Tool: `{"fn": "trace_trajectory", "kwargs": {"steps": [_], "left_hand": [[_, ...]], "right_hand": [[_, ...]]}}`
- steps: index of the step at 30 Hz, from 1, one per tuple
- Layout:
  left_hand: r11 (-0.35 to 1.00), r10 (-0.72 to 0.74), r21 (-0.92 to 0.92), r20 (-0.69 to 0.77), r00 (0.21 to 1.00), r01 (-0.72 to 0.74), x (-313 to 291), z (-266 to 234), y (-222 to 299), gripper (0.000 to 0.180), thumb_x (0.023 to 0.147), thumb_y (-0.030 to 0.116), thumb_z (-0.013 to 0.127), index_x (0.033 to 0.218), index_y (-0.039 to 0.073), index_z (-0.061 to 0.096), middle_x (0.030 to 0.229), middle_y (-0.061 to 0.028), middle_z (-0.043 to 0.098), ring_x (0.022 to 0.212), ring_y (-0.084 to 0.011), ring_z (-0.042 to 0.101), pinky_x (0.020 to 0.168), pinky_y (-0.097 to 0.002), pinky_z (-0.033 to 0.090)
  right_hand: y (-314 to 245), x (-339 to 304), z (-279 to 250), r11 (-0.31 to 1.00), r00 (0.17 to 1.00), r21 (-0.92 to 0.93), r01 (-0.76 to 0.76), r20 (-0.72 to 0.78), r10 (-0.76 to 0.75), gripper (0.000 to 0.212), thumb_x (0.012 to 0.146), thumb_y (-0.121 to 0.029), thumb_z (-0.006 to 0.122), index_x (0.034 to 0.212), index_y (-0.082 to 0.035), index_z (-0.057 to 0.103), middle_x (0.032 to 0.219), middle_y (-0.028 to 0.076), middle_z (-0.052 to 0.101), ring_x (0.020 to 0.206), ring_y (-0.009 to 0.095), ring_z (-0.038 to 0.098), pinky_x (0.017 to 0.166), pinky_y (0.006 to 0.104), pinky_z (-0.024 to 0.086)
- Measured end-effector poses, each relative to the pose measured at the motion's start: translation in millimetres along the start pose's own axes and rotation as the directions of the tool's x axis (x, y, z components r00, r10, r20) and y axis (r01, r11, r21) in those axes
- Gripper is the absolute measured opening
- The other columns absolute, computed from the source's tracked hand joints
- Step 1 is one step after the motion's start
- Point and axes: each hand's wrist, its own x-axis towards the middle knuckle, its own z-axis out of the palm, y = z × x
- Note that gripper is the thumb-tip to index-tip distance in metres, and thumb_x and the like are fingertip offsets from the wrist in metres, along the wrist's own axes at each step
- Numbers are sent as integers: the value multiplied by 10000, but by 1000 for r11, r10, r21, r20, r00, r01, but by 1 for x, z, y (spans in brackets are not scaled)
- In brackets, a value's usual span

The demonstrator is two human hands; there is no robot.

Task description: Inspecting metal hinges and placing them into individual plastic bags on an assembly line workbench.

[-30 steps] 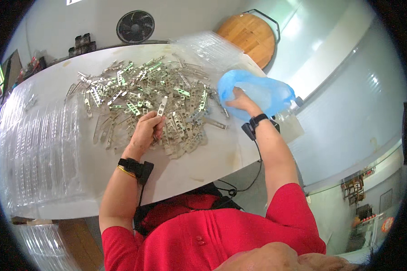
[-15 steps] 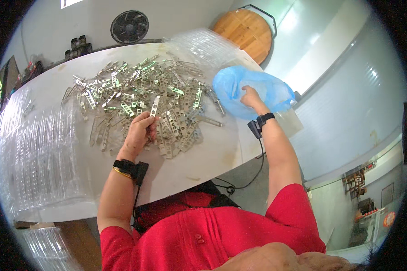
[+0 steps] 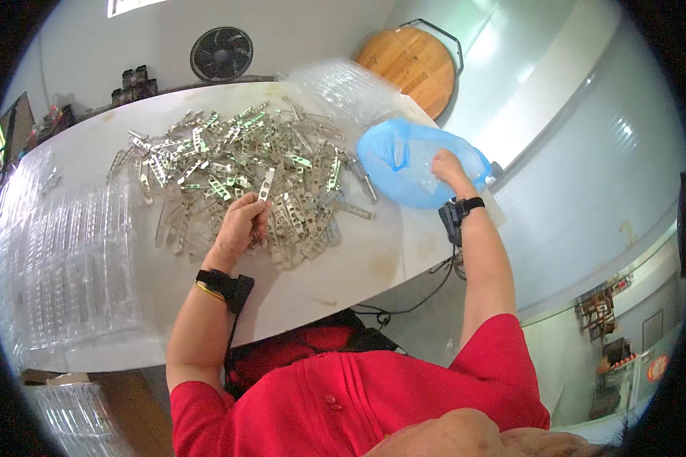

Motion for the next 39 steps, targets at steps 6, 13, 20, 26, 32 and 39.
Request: {"fn": "trace_trajectory", "kwargs": {"steps": [6,13,20,26,32,39], "left_hand": [[1000,-19,-22,-31,999,18,-5,6,5,145,995,161,517,977,28,572,687,18,462,565,-116,461,540,-280,394],[986,-21,-164,3,1000,21,8,-8,-11,125,999,170,530,944,65,571,707,12,504,588,-105,459,536,-272,370],[958,124,-262,2,992,-119,11,0,-7,135,995,185,560,951,65,601,802,-16,607,634,-124,544,602,-275,461],[848,176,-530,246,953,-20,10,-3,-11,115,1036,151,510,1046,54,570,1328,-178,600,894,-224,709,692,-333,551],[857,114,-515,225,968,19,11,-6,-7,155,1048,150,478,1108,37,564,1333,-185,598,939,-238,708,722,-349,568],[886,127,-462,150,981,-44,13,-10,-4,175,1046,153,485,1153,37,560,1303,-183,616,952,-235,693,762,-354,571]], "right_hand": [[0,-10,-27,995,994,-53,90,64,-86,333,761,-308,651,760,21,704,797,227,712,722,354,700,677,450,522],[-70,-39,-92,968,982,249,11,-183,36,201,931,-187,586,906,4,641,824,181,715,765,250,721,699,373,553],[-231,-71,-72,455,945,858,237,-94,-315,149,981,-133,637,1038,-21,558,942,130,737,783,170,712,681,276,559],[-310,-77,-7,277,937,949,149,-46,-346,152,999,-158,625,1018,-30,544,976,108,720,838,116,644,722,258,502],[-317,-60,46,144,969,979,144,-111,-219,150,1000,-150,620,1050,-25,554,935,37,626,780,73,551,665,238,452],[-310,-63,73,-139,966,990,-8,-28,-255,166,1002,-176,637,1048,-40,553,931,15,609,739,48,477,638,210,409]]}}
